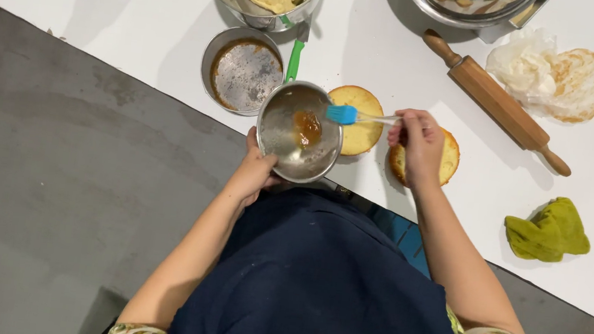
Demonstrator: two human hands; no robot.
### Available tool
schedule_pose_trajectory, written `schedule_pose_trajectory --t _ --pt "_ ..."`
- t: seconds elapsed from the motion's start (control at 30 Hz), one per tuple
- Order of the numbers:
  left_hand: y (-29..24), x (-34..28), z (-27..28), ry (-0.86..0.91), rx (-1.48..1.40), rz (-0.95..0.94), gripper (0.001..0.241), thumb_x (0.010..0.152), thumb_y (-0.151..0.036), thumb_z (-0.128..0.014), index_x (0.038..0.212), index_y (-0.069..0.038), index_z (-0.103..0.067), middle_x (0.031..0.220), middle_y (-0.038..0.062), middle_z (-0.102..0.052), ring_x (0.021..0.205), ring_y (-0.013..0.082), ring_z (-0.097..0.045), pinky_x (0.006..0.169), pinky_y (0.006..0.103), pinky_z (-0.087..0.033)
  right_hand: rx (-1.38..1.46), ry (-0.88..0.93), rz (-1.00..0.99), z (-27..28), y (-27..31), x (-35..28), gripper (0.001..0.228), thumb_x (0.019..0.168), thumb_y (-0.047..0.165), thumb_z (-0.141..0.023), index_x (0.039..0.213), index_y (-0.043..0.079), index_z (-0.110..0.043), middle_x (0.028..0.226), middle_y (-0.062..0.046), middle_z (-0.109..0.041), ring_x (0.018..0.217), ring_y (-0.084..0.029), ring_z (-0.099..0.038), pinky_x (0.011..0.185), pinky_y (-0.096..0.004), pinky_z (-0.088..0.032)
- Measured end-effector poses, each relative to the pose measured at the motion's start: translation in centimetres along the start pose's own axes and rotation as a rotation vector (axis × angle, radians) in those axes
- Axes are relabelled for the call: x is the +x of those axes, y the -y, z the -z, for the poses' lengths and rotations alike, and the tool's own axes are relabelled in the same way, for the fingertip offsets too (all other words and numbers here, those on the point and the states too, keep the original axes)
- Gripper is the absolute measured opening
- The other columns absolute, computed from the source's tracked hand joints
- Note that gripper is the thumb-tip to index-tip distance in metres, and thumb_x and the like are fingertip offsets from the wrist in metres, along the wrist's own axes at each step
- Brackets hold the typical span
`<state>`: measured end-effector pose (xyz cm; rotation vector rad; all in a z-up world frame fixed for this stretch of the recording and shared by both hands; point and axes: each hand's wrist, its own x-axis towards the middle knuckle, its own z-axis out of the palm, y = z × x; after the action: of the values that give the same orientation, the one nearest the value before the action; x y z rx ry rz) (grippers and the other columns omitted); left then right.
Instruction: Adding sugar to a bowl and brushing glaze onto cake layers.
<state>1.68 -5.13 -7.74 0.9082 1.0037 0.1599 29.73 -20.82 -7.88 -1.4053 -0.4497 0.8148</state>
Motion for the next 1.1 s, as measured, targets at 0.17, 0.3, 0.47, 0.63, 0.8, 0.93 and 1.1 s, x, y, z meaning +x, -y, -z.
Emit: schedule_pose_trajectory --t 0.17,0.3,0.47,0.63,0.8,0.93,1.1 --pt "-0.4 -2.0 0.9 0.001 -0.027 0.037 0.095 0.089 0.001 -0.043 0.157 -0.02 0.019 0.15 0.026 -0.043 0.116 0.0366 -0.068 0.08 0.043 -0.067 0.027 -0.164 -0.008 0.7 -2.3 1.2 0.02 0.109 0.016 -0.055 0.106 0.001 -0.067 0.078 -0.005 -0.066 0.066 -0.011 -0.061 0.063 -0.026 -0.053" --pt "0.4 -2.3 1.8 -0.013 -0.036 0.031 0.087 0.09 0.001 -0.043 0.156 -0.014 0.012 0.144 0.03 -0.044 0.113 0.0381 -0.068 0.078 0.0451 -0.068 -0.14 -0.117 0.075 -0.6 -3.8 1.5 0.016 0.109 0.014 -0.059 0.111 0.0 -0.068 0.082 -0.005 -0.066 0.073 -0.011 -0.063 0.068 -0.027 -0.053" --pt "-0.3 -3.0 2.1 -0.027 -0.036 0.013 0.079 0.089 0.002 -0.043 0.154 -0.007 0.001 0.14 0.032 -0.046 0.109 0.0389 -0.07 0.076 0.0449 -0.068 -0.641 -0.184 0.219 0.0 1.1 -0.4 0.016 0.106 0.015 -0.062 0.11 0.001 -0.068 0.086 -0.009 -0.072 0.078 -0.013 -0.071 0.069 -0.027 -0.055" --pt "0.1 -2.8 2.7 -0.024 -0.02 -0.002 0.076 0.09 0.0 -0.042 0.153 -0.007 0.0 0.138 0.031 -0.048 0.105 0.0381 -0.071 0.074 0.0434 -0.068 -1.064 -0.04 0.657 -0.5 1.4 -2.1 0.01 0.098 0.001 -0.062 0.106 0.002 -0.066 0.093 -0.016 -0.066 0.086 -0.032 -0.065 0.076 -0.039 -0.053" --pt "-0.2 -3.3 2.8 -0.005 -0.029 0.0 0.071 0.092 -0.002 -0.044 0.152 -0.006 -0.005 0.137 0.03 -0.05 0.104 0.0379 -0.071 0.075 0.0427 -0.068 -1.033 0.193 0.708 -5.9 -1.2 -4.0 0.015 0.096 0.005 -0.065 0.111 0.004 -0.065 0.086 -0.013 -0.064 0.08 -0.031 -0.065 0.069 -0.041 -0.053" --pt "-0.6 -4.6 3.0 -0.032 -0.033 0.023 0.075 0.089 0.0 -0.044 0.153 -0.011 -0.004 0.137 0.029 -0.049 0.104 0.0371 -0.07 0.074 0.044 -0.067 -0.658 0.213 0.537 -6.5 -1.6 -5.0 0.02 0.101 0.012 -0.064 0.119 0.003 -0.065 0.102 -0.014 -0.07 0.089 -0.027 -0.069 0.075 -0.034 -0.056" --pt "0.1 -4.3 3.5 -0.016 -0.095 0.023 0.077 0.088 0.003 -0.044 0.152 -0.009 -0.004 0.138 0.03 -0.05 0.106 0.0369 -0.071 0.077 0.0443 -0.068 -0.665 0.037 0.247 -2.8 -3.1 -1.2 0.019 0.104 0.016 -0.064 0.117 0.005 -0.071 0.104 -0.01 -0.075 0.08 -0.02 -0.07 0.07 -0.03 -0.056"
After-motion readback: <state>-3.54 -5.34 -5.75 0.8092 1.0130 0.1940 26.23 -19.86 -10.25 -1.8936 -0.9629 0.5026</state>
